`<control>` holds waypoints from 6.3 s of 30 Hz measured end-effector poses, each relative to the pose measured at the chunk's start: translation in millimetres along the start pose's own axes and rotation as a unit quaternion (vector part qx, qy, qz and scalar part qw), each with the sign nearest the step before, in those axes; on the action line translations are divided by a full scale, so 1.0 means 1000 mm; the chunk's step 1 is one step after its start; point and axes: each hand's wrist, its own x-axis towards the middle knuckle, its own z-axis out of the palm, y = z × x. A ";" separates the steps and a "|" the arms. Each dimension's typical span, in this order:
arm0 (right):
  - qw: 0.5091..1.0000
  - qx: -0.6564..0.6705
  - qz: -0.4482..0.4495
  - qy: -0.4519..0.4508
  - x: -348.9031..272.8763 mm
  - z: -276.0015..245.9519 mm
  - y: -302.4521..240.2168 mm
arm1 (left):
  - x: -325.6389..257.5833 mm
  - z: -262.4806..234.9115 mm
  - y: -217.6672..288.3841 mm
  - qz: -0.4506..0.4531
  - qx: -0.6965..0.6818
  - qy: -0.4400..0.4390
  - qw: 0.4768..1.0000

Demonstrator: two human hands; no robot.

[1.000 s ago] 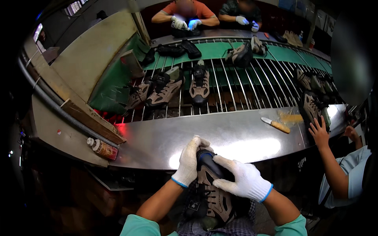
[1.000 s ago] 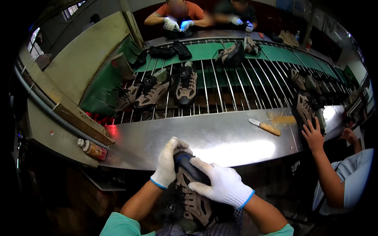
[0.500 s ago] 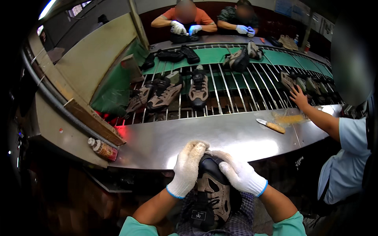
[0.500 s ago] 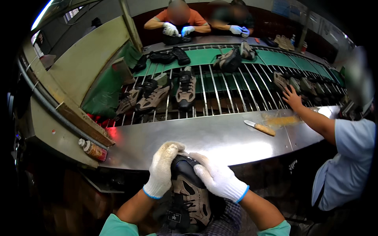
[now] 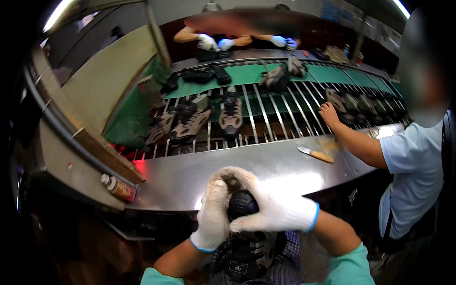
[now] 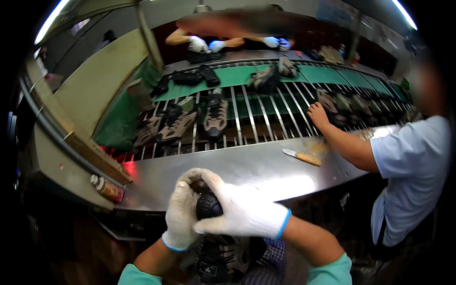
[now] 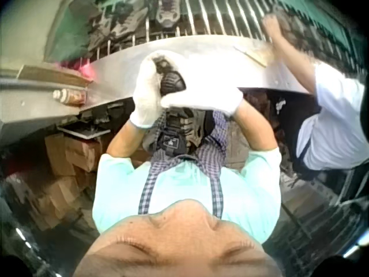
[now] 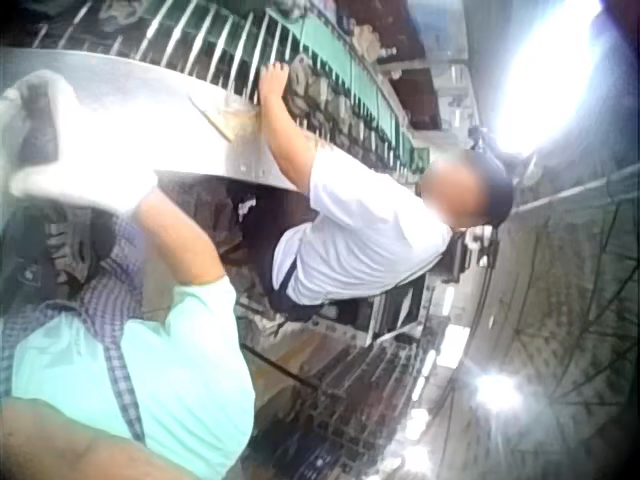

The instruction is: The person wipes the outer surfaces and soles of shoes with a cloth, then places the shoes and shoe soles onto a conveyor belt.

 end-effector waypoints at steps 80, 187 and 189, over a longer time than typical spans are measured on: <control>0.937 0.218 0.145 0.233 -0.158 0.101 0.096 | -0.101 -0.045 -0.148 0.113 0.313 -0.005 0.943; 0.979 -0.100 0.179 -0.021 0.022 0.037 0.078 | -0.030 -0.082 -0.065 0.459 0.593 -0.277 0.600; 0.970 -0.036 0.233 -0.055 0.056 0.030 0.078 | -0.027 -0.082 -0.061 0.464 0.601 -0.279 0.588</control>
